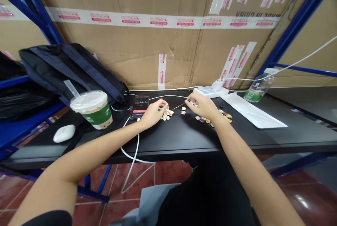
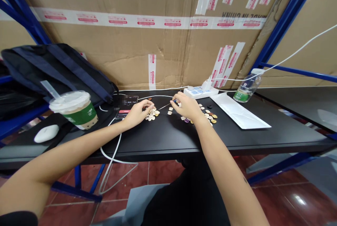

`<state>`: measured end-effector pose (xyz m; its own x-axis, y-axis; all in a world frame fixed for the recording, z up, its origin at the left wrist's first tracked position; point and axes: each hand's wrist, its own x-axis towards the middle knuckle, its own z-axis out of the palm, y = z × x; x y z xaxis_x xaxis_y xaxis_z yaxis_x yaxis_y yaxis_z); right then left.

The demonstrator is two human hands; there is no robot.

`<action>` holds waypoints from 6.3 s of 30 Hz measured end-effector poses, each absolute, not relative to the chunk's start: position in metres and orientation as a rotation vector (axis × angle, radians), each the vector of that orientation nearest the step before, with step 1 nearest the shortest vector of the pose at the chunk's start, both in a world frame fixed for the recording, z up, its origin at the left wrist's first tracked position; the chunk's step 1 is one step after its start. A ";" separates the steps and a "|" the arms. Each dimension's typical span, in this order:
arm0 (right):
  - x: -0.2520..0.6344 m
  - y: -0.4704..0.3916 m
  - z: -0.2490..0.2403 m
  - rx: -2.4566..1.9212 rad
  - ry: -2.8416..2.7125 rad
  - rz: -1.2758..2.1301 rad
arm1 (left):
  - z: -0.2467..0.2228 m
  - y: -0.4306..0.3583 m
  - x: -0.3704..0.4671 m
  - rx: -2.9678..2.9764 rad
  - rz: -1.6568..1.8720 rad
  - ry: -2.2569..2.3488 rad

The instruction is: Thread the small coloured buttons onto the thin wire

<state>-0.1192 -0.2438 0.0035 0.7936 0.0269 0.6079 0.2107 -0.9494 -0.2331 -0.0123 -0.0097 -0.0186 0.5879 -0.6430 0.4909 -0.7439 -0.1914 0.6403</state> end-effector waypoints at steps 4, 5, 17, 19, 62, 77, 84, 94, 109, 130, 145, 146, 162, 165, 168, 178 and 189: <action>-0.119 -0.244 0.003 -2.701 -0.193 -0.912 | -0.018 -0.010 -0.011 2.018 0.226 -1.145; -0.118 -0.245 0.003 -2.702 -0.196 -0.914 | -0.018 -0.010 -0.011 2.044 0.246 -1.153; -0.119 -0.243 0.003 -2.713 -0.150 -0.925 | -0.015 -0.010 -0.014 2.060 0.291 -1.178; -0.120 -0.243 0.004 -2.713 -0.096 -0.959 | -0.016 -0.010 -0.014 2.044 0.295 -1.192; -0.119 -0.249 0.002 -2.811 0.247 -1.127 | -0.011 -0.008 -0.024 2.138 0.237 -1.195; -0.113 -0.255 -0.007 -2.936 0.137 -0.492 | -0.009 -0.008 -0.027 2.170 0.233 -1.210; -0.105 -0.261 -0.013 -2.935 0.046 -0.426 | -0.010 -0.008 -0.028 2.209 0.207 -1.213; -0.106 -0.258 -0.014 -2.898 0.046 -0.460 | -0.010 -0.007 -0.028 2.220 0.186 -1.208; -0.110 -0.256 -0.007 -2.762 -0.207 -0.779 | -0.014 -0.006 -0.025 2.224 0.203 -1.301; -0.113 -0.252 -0.004 -2.727 -0.178 -0.761 | -0.012 -0.004 -0.025 2.158 0.170 -1.489; -0.116 -0.251 -0.002 -2.670 -0.233 -0.759 | -0.013 -0.005 -0.028 2.223 0.223 -1.418; -0.116 -0.251 -0.002 -2.664 -0.235 -0.756 | -0.014 -0.005 -0.028 2.238 0.218 -1.417; -0.111 -0.253 -0.005 -2.656 -0.295 -0.644 | -0.014 -0.004 -0.029 2.281 0.129 -1.431; -0.111 -0.252 -0.004 -2.664 -0.273 -0.655 | -0.014 -0.005 -0.028 2.288 0.137 -1.434; -0.114 -0.250 0.000 -2.683 -0.216 -0.692 | -0.016 -0.005 -0.026 2.291 0.155 -1.439; -0.123 -0.241 0.007 -2.769 -0.042 -0.779 | -0.016 -0.006 -0.026 2.245 0.154 -1.420; -0.120 -0.244 0.004 -2.767 -0.085 -0.806 | -0.016 -0.005 -0.026 2.227 0.203 -1.428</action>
<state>-0.1198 -0.2445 0.0044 0.8445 -0.0155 0.5354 0.1273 -0.9651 -0.2289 -0.0260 -0.0048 -0.0158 0.4437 -0.8145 0.3737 -0.8865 -0.3378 0.3162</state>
